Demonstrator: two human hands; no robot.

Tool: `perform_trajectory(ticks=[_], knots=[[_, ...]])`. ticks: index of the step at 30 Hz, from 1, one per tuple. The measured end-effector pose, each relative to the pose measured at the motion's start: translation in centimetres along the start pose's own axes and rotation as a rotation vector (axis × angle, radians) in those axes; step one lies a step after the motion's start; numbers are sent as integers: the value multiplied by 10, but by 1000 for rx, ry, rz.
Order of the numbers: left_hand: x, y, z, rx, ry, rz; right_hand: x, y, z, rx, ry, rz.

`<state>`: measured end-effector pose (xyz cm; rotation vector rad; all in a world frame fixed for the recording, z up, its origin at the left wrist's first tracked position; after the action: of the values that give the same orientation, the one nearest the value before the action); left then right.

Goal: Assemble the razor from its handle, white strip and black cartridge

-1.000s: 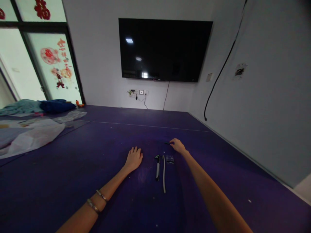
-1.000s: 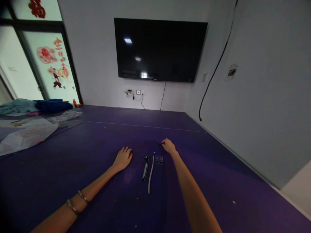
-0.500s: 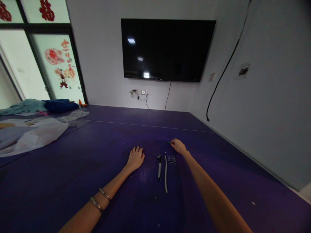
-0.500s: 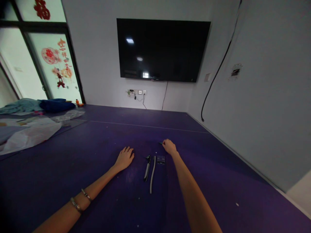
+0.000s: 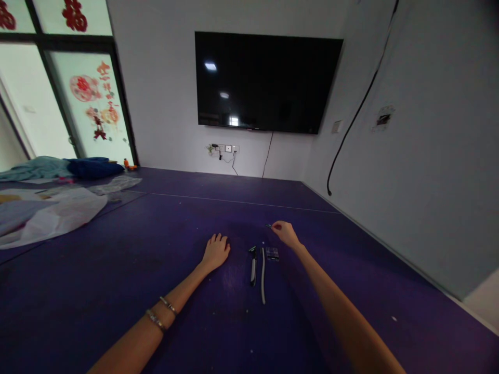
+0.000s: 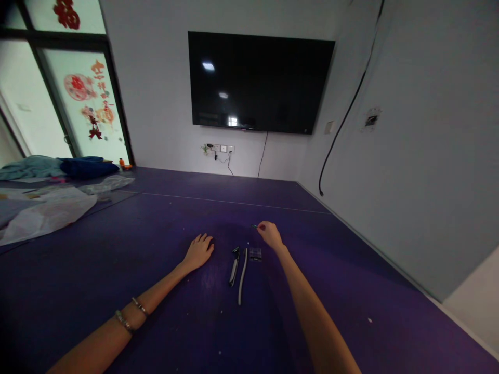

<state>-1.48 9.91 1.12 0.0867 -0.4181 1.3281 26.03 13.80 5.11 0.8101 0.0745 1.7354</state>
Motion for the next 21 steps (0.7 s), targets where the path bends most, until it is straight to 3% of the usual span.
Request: perform_trajectory(ticks=[5,10,13,17,21], knots=[[6,4,6,-94,-34,15,-20,29,29,93,-60,122],[13,-10,39,-382,-109,-4,-49,67,57,102,-87,271],[18,-38,52,-686,32,-25,-64,88,66,8,-57,330],[16,-87,51,-947,391,-95,-77,109,74,-124,-45,378],[11,-115,51,-1050,509,-141,-85,119,75,-203,-36,425]])
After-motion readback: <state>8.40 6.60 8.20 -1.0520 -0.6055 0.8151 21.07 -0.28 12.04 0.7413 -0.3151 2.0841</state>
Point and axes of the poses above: each hand's wrist, its own x-axis towards the middle knuckle, its own z-axis out of the back of the hand, y = z × x, the point moved 7 cm from there along x, towards the middle knuckle, and after that the axes turned 4 degrees about z, right-handed, at the moved point
